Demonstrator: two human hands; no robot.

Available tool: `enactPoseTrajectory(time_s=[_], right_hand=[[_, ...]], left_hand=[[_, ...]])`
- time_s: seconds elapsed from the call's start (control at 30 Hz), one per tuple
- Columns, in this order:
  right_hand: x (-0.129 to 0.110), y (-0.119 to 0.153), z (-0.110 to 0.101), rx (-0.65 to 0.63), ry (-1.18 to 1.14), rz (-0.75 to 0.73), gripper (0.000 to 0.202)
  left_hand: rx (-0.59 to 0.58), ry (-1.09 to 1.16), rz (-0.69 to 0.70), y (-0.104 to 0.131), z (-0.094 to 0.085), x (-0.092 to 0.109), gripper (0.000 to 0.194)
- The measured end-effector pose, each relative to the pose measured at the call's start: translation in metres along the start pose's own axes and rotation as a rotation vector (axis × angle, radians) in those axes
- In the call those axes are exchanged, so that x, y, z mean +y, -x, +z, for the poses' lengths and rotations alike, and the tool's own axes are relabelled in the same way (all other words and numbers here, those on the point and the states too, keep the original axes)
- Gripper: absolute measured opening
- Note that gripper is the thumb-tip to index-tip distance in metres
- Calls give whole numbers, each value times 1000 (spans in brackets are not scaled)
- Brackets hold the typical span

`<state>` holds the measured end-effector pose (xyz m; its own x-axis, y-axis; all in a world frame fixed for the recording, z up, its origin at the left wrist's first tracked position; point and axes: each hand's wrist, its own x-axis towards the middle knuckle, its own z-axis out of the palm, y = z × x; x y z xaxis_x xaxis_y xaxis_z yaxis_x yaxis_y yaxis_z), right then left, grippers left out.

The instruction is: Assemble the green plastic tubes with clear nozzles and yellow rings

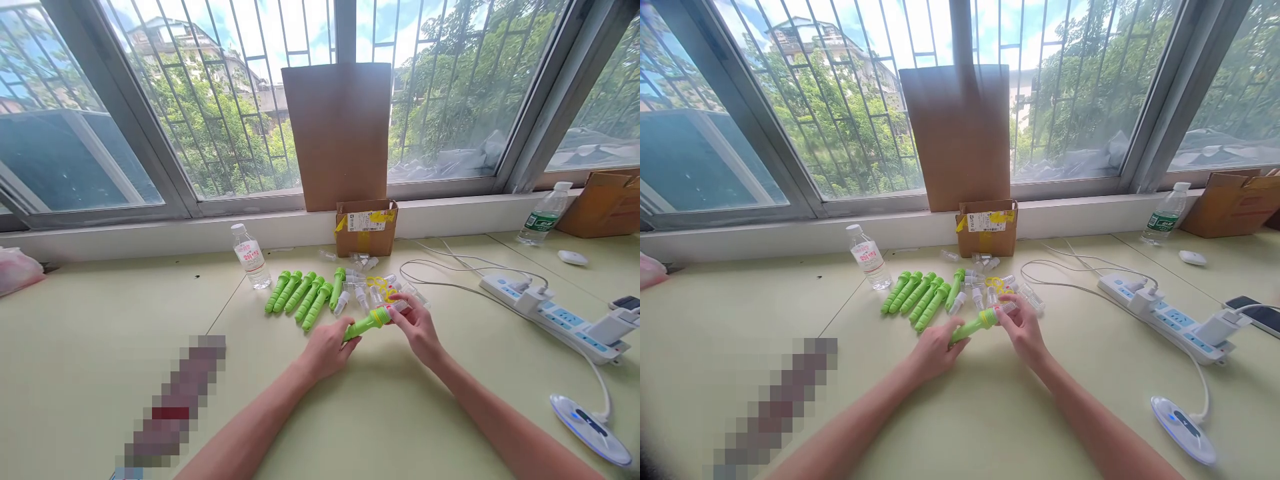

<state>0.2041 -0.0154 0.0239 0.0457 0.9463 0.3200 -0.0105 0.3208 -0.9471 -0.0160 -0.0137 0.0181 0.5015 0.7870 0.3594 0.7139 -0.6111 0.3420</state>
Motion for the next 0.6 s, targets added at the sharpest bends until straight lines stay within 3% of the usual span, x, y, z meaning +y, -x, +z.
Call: enactPoseTrajectory(time_s=[0.27,0.6], right_hand=[[-1,0,-1,-42,81,6,39],[3,-1,-3,-72,141,38,38]], left_hand=[[-37,55,-41,-2,-4,-3,39],[75,47,-63,-2,1,-7,23]])
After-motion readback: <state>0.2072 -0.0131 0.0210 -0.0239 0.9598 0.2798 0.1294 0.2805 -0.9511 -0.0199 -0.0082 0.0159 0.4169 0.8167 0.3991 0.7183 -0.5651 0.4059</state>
